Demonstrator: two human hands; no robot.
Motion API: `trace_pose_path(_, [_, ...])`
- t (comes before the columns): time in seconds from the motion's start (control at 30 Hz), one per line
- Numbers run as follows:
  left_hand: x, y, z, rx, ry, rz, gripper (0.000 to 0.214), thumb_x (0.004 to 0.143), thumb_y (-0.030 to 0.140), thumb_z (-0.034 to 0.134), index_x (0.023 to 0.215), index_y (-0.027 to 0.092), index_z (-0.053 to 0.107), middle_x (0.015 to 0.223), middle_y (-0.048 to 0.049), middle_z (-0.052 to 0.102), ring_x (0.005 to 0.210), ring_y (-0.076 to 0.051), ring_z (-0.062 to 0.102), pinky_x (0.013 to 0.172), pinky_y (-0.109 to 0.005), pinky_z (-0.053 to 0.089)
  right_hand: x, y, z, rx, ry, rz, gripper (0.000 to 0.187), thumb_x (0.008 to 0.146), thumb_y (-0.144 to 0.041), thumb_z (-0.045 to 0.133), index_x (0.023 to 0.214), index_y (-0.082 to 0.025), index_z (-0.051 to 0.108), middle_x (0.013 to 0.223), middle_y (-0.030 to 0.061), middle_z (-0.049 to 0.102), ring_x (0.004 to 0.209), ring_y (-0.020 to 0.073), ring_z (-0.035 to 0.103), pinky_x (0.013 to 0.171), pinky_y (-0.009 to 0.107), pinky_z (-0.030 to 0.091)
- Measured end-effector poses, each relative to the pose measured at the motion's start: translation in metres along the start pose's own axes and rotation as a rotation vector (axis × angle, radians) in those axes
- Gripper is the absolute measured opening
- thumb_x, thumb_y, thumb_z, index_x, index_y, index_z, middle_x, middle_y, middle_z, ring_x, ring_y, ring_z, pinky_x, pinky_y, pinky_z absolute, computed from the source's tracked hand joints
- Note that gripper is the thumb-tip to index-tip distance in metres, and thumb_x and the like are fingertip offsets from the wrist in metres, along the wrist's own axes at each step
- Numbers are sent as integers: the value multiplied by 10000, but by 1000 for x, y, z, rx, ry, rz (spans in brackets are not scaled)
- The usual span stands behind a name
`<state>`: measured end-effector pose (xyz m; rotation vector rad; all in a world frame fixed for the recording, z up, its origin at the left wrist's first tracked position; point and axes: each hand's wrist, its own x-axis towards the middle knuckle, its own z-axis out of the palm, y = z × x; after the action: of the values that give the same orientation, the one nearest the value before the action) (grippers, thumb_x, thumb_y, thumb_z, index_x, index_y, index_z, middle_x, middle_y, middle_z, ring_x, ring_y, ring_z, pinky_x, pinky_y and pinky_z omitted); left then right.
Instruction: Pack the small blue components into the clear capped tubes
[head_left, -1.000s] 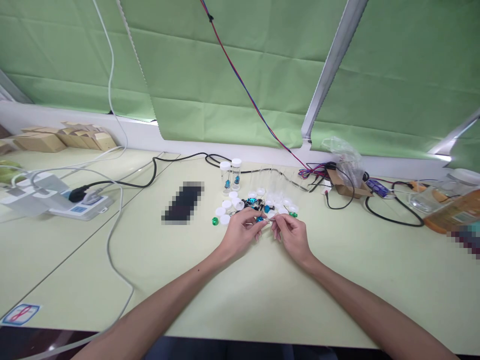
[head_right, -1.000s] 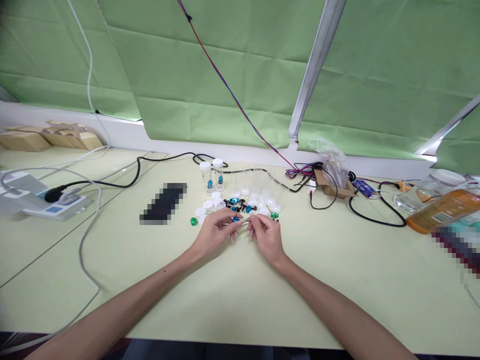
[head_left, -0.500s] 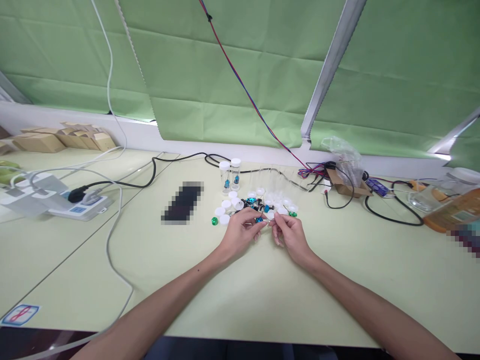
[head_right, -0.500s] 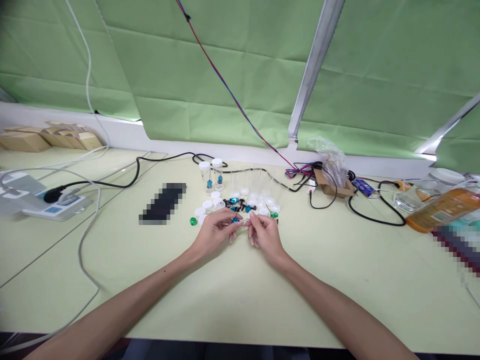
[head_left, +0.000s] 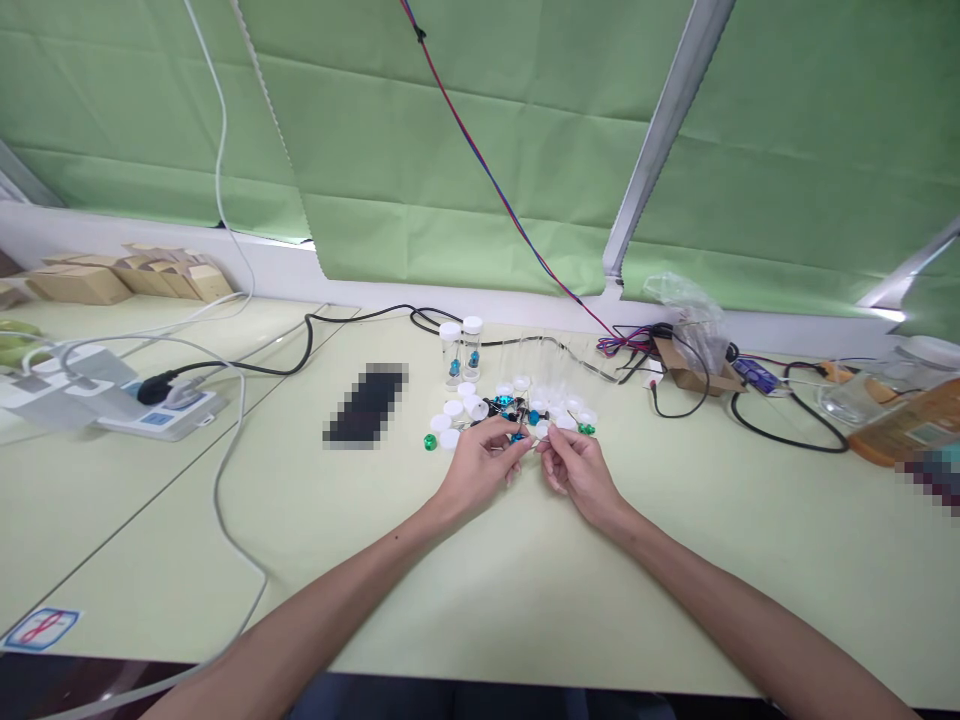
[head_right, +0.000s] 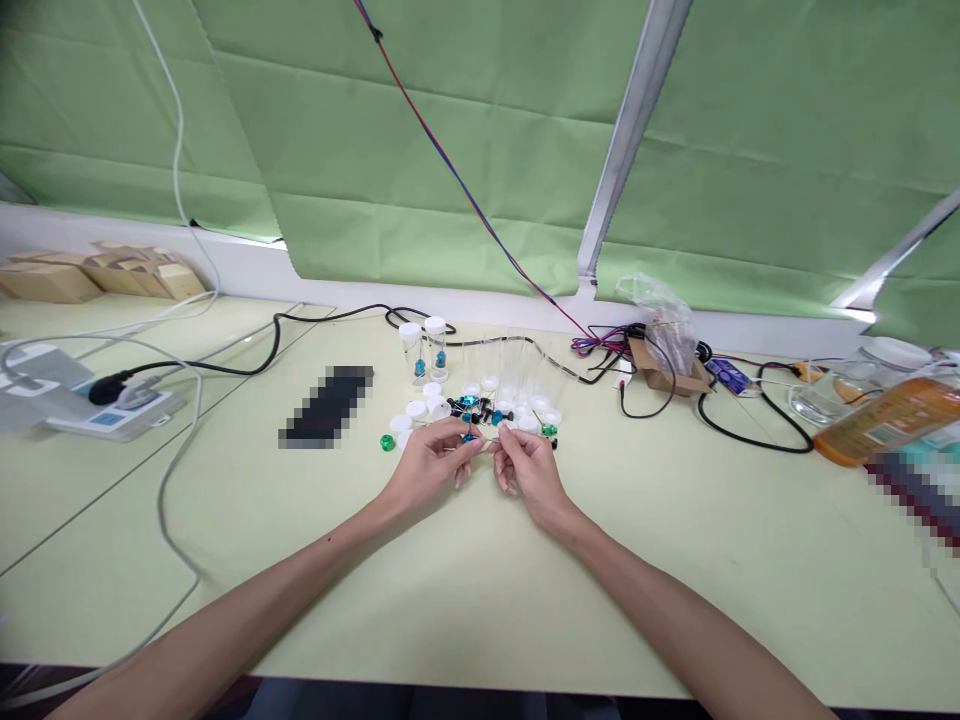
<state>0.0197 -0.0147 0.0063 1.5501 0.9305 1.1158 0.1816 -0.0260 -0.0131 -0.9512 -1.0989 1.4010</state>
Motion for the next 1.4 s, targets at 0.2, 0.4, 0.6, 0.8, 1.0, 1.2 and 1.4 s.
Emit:
trace_pose_path(0.2, [4, 1, -1, -97, 6, -71, 269, 782, 427, 687, 796, 159, 669, 572, 18, 565, 436, -97, 482, 450, -235, 401, 3, -1, -4, -106, 47, -168, 298, 833, -467, 657, 936, -190, 619, 662, -20, 595, 476, 100, 528, 407, 210, 401])
trace_pose_path(0.4, [7, 4, -2, -164, 49, -120, 300, 737, 445, 722, 784, 155, 661, 540, 36, 533, 420, -94, 472, 443, -239, 399, 4, 3, -13, -442, 96, -449, 232, 859, -327, 653, 1069, -231, 639, 880, 31, 634, 654, 139, 608, 573, 271, 524])
trace_pose_path(0.6, [6, 6, -3, -190, 33, -148, 316, 722, 458, 728, 767, 153, 661, 526, 38, 526, 413, -88, 455, 446, -240, 381, 6, 1, -21, -781, 91, -748, 191, 931, -228, 552, 1085, -242, 665, 866, 54, 658, 741, 182, 617, 710, 342, 531])
trace_pose_path(0.8, [6, 4, -1, -218, 14, -175, 291, 740, 424, 722, 795, 146, 656, 498, 41, 518, 408, -84, 436, 439, -226, 357, 12, 0, -30, -866, 39, -912, 205, 940, -162, 531, 1070, -238, 670, 910, 68, 669, 727, 175, 622, 672, 326, 522])
trace_pose_path(1.0, [5, 4, -2, -188, 11, -162, 270, 753, 404, 717, 799, 146, 653, 501, 36, 529, 409, -86, 450, 436, -222, 359, 13, 0, -32, -874, -5, -978, 209, 935, -112, 528, 1053, -222, 662, 876, 68, 643, 669, 153, 588, 615, 299, 505])
trace_pose_path(1.2, [5, 1, -2, -155, -3, -134, 261, 764, 389, 709, 841, 143, 668, 549, 25, 542, 431, -89, 463, 445, -226, 377, 12, -1, -30, -875, 8, -943, 177, 947, -139, 514, 1000, -220, 663, 822, 54, 632, 643, 150, 571, 609, 299, 492])
trace_pose_path(1.4, [5, -1, -2, -115, -3, -107, 251, 781, 389, 693, 841, 146, 675, 545, 24, 528, 441, -88, 453, 446, -221, 376, 10, -3, -27, -851, 27, -887, 155, 945, -168, 524, 912, -207, 669, 692, 25, 604, 632, 155, 555, 627, 301, 473])
